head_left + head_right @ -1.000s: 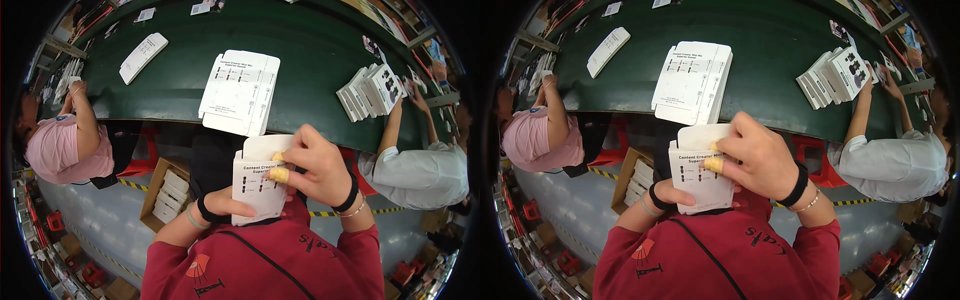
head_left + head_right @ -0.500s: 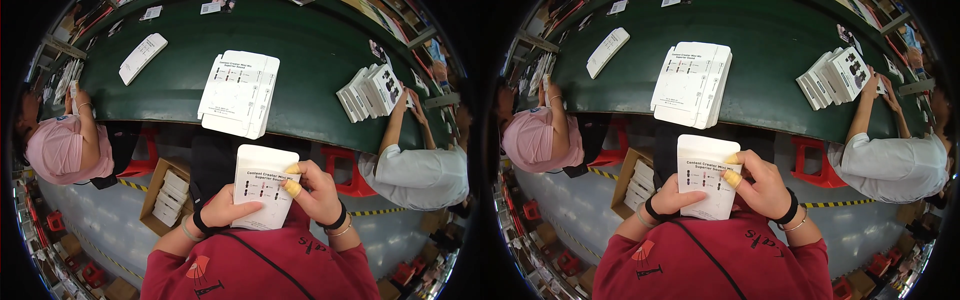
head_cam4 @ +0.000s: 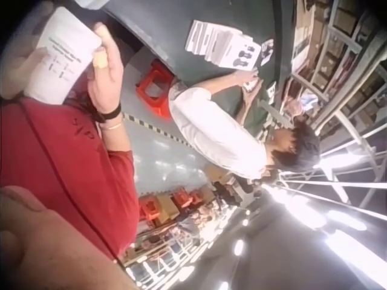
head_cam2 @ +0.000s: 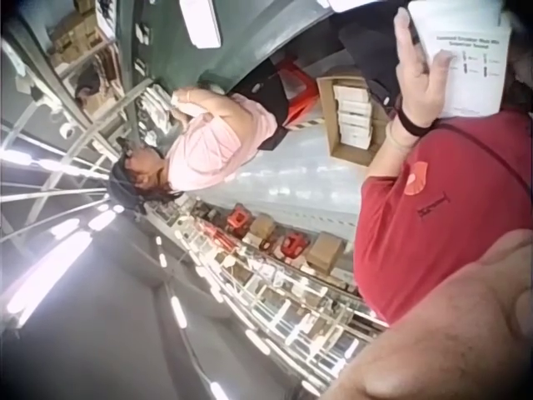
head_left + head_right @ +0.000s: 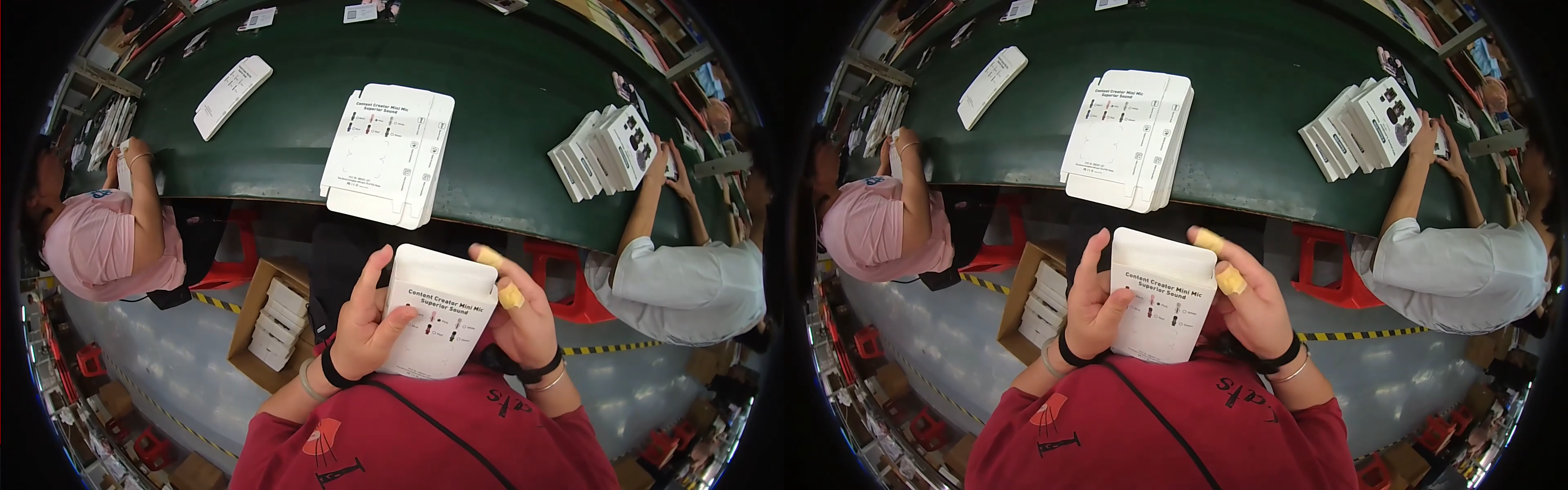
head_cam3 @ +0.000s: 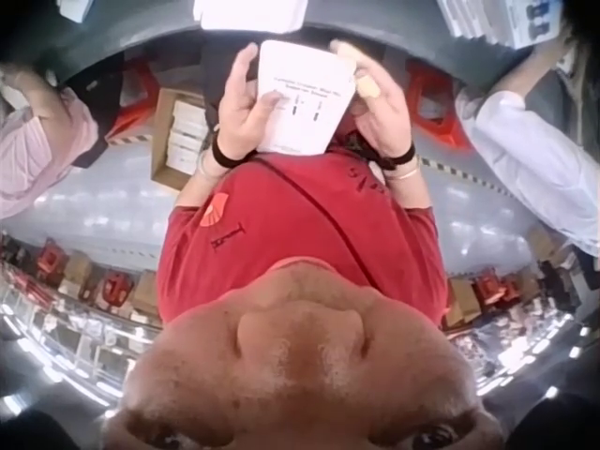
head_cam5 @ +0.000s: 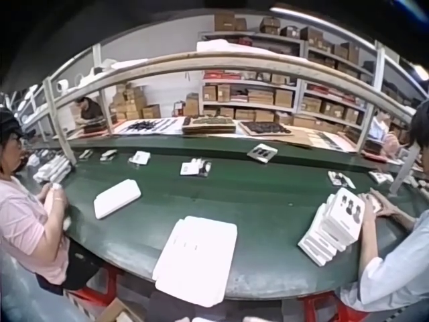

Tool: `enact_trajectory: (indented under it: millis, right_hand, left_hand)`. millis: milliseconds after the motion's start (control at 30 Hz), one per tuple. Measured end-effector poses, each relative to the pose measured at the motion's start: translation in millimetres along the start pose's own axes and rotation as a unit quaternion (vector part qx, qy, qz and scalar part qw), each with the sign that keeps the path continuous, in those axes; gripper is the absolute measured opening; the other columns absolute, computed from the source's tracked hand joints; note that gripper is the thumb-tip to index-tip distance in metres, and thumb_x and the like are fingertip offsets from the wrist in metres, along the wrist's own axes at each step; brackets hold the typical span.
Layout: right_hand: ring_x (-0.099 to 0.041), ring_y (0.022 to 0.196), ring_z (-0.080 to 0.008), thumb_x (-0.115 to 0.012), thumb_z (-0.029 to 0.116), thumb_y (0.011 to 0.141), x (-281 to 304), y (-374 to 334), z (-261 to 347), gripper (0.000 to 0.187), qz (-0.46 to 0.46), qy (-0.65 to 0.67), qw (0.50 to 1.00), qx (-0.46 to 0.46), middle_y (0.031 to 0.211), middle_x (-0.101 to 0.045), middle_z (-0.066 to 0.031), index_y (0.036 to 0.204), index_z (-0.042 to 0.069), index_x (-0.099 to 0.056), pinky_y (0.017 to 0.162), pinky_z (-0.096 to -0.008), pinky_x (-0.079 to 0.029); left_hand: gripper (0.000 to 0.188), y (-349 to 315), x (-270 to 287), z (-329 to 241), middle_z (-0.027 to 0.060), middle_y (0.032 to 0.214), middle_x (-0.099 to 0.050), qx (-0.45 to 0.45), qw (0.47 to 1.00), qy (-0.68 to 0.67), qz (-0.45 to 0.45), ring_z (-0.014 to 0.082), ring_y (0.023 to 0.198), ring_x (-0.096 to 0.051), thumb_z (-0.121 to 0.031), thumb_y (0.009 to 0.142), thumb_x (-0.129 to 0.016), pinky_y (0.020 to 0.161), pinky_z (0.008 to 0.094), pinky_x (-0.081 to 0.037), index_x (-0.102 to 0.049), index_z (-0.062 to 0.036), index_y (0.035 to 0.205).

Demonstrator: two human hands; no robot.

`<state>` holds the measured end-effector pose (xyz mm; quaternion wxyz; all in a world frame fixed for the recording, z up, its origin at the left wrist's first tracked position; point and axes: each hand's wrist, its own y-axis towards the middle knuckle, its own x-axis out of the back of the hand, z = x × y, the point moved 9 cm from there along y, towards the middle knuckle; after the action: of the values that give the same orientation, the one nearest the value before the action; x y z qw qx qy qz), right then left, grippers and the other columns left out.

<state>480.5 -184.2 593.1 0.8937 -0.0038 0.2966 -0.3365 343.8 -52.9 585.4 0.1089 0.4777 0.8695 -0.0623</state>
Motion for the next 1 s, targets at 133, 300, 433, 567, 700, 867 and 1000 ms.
enact_trajectory:
  millis: [133,300,433,567,700,867,1000]
  right_hand:
    - [-0.062,0.11,-0.0158,-0.056,0.014,0.099,-17,7,-17,0.049,0.062,0.11,0.978,-0.166,0.121,-0.064,-0.0123,0.141,-0.008,-0.043,0.093,-0.0282,-0.047]
    - [-0.067,0.102,-0.0177,-0.059,0.012,0.096,-27,11,4,0.039,0.124,-0.144,0.978,-0.081,0.116,-0.068,-0.0127,0.132,-0.004,-0.056,0.087,-0.0284,-0.052]
    - [-0.07,0.092,-0.019,-0.062,0.009,0.093,-47,8,31,0.031,0.196,-0.387,0.9,0.053,0.106,-0.072,-0.0136,0.123,-0.001,-0.064,0.08,-0.0275,-0.054]
    - [-0.072,0.084,-0.0198,-0.064,0.006,0.09,-50,7,30,0.026,0.221,-0.38,0.893,0.097,0.103,-0.073,-0.0173,0.115,-0.002,-0.069,0.074,-0.0272,-0.055]
    - [-0.072,0.084,-0.0206,-0.064,0.009,0.091,-48,6,25,0.028,0.191,-0.393,0.895,0.095,0.1,-0.072,-0.0157,0.118,0.0,-0.068,0.073,-0.027,-0.055]
    - [-0.071,0.084,-0.0204,-0.062,0.011,0.094,-50,4,30,0.028,0.184,-0.439,0.879,0.042,0.096,-0.072,-0.013,0.12,0.002,-0.066,0.072,-0.028,-0.054]
    - [-0.07,0.083,-0.0167,-0.059,0.012,0.096,-49,3,30,0.027,0.183,-0.393,0.901,-0.027,0.094,-0.072,-0.0104,0.121,0.002,-0.066,0.072,-0.0266,-0.053]
  left_hand:
    - [0.049,-1,-2,-7,0.0118,0.102,-0.068,-0.048,0.991,0.1,0.081,0.0106,0.088,-0.064,-0.008,0.099,-0.057,0.076,0.0235,-0.05,-0.036,0.0014,0.142]
    - [0.051,-4,1,-6,0.0096,0.096,-0.066,-0.038,0.987,0.134,0.085,0.0109,0.085,-0.064,-0.006,0.098,-0.058,0.075,0.0225,-0.049,-0.035,-0.0001,0.142]
    - [0.046,-4,-1,-9,0.0085,0.095,-0.065,-0.094,0.995,-0.001,-0.01,0.011,0.084,-0.063,-0.004,0.097,-0.058,0.074,0.0224,-0.049,-0.04,-0.0008,0.139]
    - [0.039,-2,1,-2,0.0082,0.096,-0.065,-0.006,0.999,-0.049,-0.012,0.0095,0.086,-0.062,-0.006,0.095,-0.063,0.071,0.0225,-0.049,-0.05,-0.0003,0.132]
    - [0.038,10,1,-16,0.0054,0.086,-0.065,-0.08,0.98,0.171,0.06,0.0062,0.074,-0.06,-0.007,0.094,-0.065,0.063,0.0209,-0.047,-0.054,-0.0001,0.129]
    - [0.028,30,-10,-34,0.0035,0.087,-0.065,0.009,0.971,0.186,0.148,0.0026,0.07,-0.055,-0.004,0.094,-0.061,0.064,0.0184,-0.044,-0.056,0.0018,0.121]
    - [0.016,39,-20,-34,-0.0009,0.077,-0.061,0.082,0.963,0.149,0.211,-0.0001,0.064,-0.05,-0.003,0.094,-0.058,0.059,0.0164,-0.039,-0.056,0.0006,0.11]
